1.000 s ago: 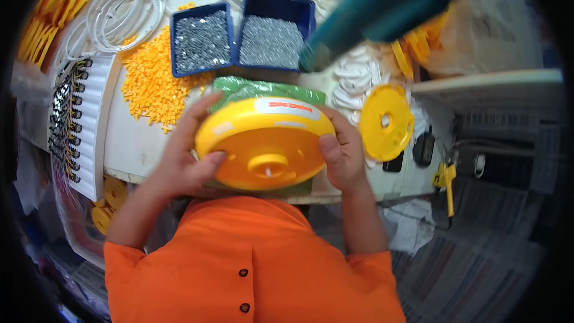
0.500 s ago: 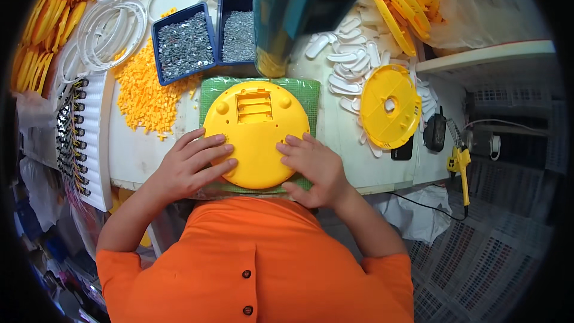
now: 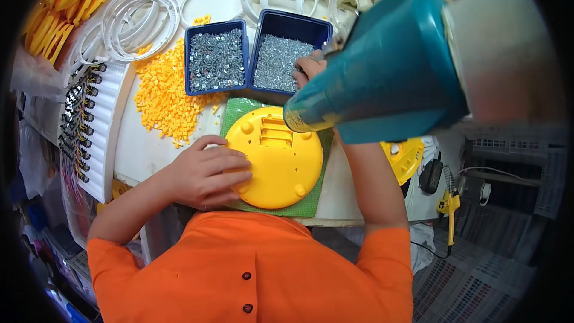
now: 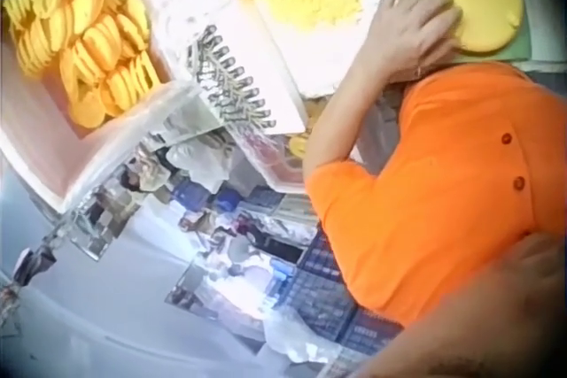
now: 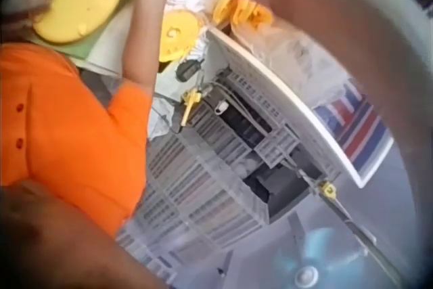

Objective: Assembling yellow plastic toy components using a glue gun and a power screwdriver.

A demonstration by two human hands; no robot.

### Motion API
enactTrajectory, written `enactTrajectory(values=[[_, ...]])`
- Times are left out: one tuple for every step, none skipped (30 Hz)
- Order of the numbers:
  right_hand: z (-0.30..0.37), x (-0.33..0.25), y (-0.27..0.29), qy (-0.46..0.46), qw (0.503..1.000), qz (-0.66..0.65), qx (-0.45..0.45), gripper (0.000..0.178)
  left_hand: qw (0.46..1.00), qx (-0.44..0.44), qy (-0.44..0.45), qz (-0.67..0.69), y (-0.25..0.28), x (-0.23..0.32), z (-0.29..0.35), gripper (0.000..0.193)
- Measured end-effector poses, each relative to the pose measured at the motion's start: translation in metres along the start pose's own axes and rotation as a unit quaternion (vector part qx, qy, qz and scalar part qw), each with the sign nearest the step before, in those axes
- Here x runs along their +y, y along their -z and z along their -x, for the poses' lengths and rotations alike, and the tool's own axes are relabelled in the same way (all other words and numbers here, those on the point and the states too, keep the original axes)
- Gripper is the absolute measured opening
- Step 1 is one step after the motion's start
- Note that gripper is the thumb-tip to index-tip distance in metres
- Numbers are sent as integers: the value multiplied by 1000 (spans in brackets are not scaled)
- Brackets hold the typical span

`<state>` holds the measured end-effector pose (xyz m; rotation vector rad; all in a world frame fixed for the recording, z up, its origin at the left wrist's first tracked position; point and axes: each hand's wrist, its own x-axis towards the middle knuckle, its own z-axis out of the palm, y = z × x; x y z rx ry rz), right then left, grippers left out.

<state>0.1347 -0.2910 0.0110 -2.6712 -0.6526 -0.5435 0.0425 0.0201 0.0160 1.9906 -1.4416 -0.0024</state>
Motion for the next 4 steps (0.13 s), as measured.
enactTrajectory(values=[[-10, -4, -2, -5, 1000, 4, -25, 15, 1000, 3, 6, -5, 2, -3, -4, 40], [-18, -4, -2, -12, 999, 14, -51, 14, 999, 37, 15, -31, 4, -13, -15, 41], [-21, 1, 0, 1, 998, 7, -55, 9, 996, 72, 25, -56, 6, -26, -29, 42], [-23, 0, 3, -24, 998, -16, -63, 9, 995, 74, 30, -58, 6, -26, -28, 42]])
